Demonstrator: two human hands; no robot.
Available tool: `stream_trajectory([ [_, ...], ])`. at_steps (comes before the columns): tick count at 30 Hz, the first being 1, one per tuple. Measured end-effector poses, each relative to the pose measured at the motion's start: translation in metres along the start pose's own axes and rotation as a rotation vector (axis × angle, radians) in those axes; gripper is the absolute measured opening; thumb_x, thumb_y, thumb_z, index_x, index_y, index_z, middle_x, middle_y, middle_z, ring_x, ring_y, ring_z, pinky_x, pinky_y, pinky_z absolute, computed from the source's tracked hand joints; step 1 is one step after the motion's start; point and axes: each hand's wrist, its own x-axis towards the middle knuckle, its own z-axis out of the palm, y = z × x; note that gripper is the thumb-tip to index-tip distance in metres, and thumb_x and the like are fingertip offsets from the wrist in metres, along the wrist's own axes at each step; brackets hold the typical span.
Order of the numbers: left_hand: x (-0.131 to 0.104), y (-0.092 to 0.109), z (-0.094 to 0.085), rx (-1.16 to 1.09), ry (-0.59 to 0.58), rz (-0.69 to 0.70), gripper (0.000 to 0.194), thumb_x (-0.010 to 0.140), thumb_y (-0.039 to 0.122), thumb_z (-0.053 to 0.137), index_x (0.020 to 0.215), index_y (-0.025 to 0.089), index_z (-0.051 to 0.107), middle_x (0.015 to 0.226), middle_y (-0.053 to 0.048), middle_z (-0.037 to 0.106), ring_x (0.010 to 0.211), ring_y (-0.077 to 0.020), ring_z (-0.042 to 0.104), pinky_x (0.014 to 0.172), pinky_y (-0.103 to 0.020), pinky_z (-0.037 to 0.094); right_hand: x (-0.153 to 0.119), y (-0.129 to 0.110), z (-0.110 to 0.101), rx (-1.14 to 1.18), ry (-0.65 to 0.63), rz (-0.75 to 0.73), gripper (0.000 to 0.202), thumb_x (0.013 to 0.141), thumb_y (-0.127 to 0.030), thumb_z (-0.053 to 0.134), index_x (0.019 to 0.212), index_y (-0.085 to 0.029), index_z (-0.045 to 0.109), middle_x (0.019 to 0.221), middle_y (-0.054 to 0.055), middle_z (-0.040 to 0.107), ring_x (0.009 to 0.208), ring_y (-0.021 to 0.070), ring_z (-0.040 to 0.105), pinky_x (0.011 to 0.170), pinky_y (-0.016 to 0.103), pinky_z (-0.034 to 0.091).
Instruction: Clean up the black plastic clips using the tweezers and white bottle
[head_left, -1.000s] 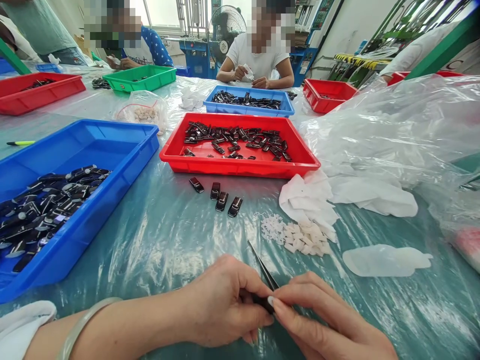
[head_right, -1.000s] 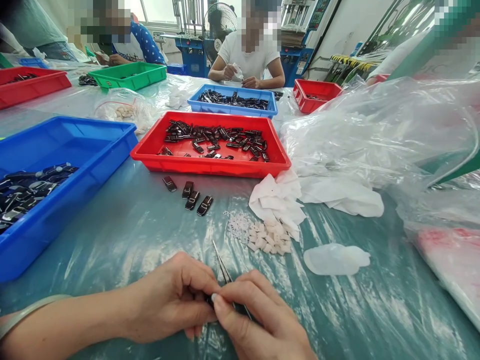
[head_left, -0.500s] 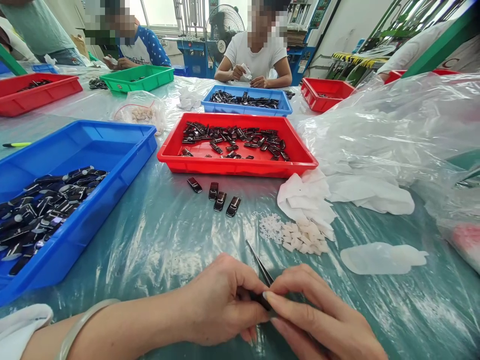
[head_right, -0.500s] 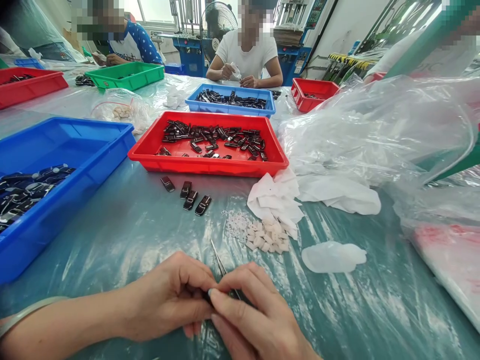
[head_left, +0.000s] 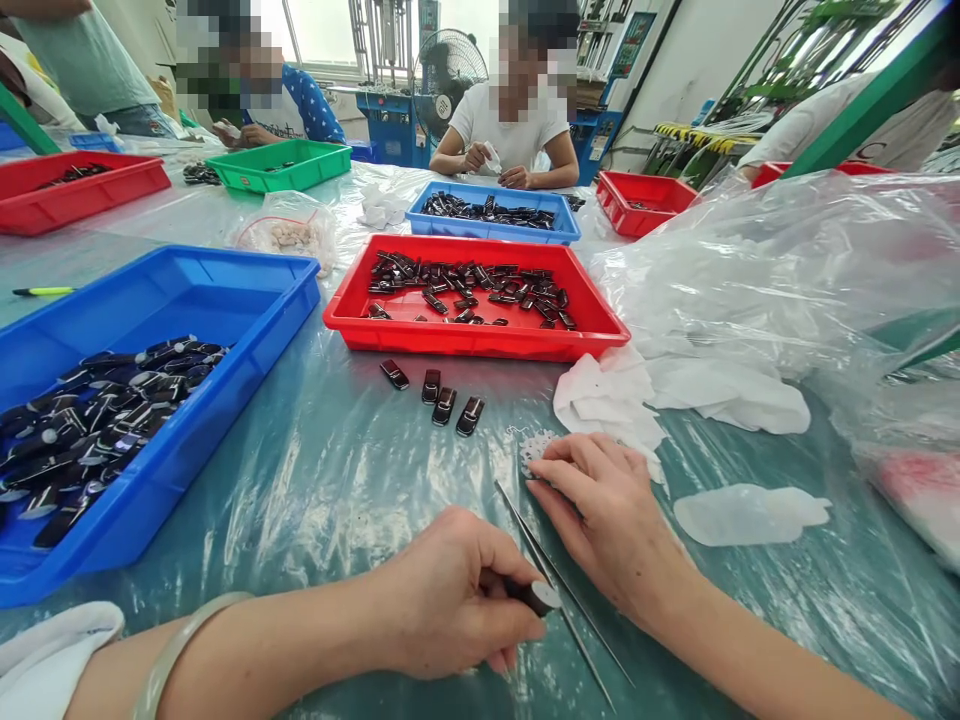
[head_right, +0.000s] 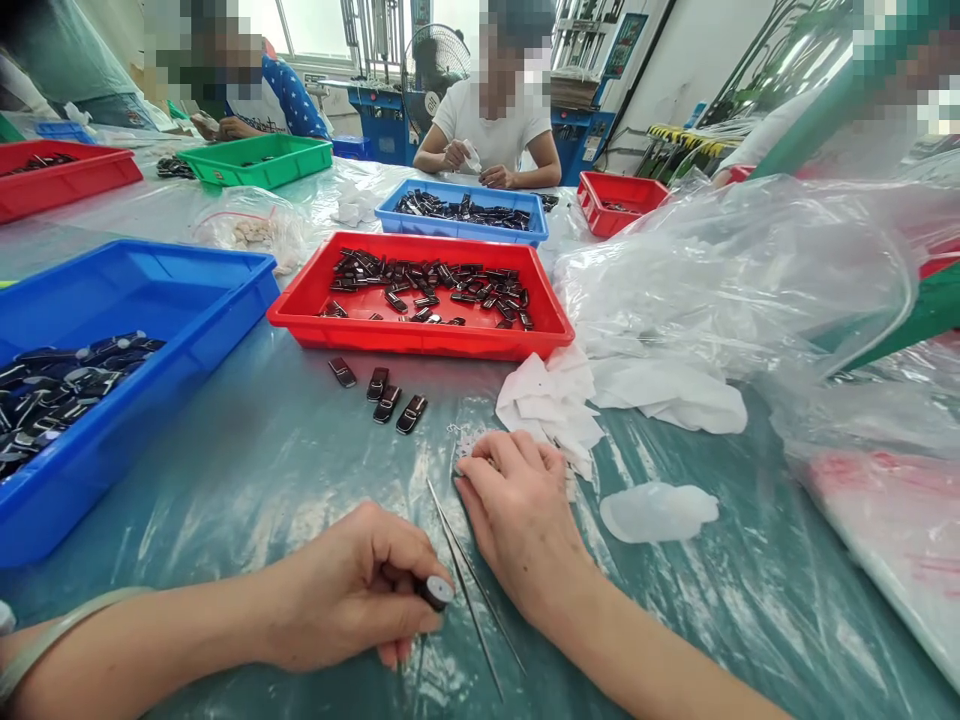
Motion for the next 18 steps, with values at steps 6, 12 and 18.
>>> stream_trajectory([
  [6,0.001,-0.001,0.000,-0.011,0.001,-0.004,0.009,0.067,0.019,0.058,0.068,0.011,0.062,0.057,0.000,0.054,0.047,-0.0109,0.054,0.048,-0.019,0.044,0.002,-0.004,0.006,-0.019,-0.005,-0.045,0.025,0.087,-0.009,0.041,0.069,-0.016,0.057,0.076,0.006,0.061,0.076,0.0194,0.051,0.071,0.037,0.035],
  [12,0.000,0.000,0.000,0.000,-0.010,-0.020,0.007,0.067,0.017,0.056,0.068,0.012,0.061,0.049,0.002,0.051,0.046,-0.0113,0.054,0.046,-0.018,0.043,-0.009,-0.012,-0.016,0.149,-0.009,-0.040,0.016,0.087,-0.012,0.045,0.075,-0.019,0.054,0.074,0.002,0.063,0.075,0.0139,0.058,0.067,0.026,0.045],
  [18,0.001,-0.003,0.000,-0.003,-0.015,0.004,0.013,0.067,0.016,0.057,0.076,0.012,0.066,0.051,0.002,0.052,0.047,-0.0107,0.055,0.047,-0.017,0.044,-0.026,-0.021,-0.035,0.642,-0.170,0.278,0.007,0.079,-0.018,0.062,0.075,-0.023,0.058,0.067,-0.005,0.062,0.060,0.0092,0.060,0.055,0.019,0.049],
])
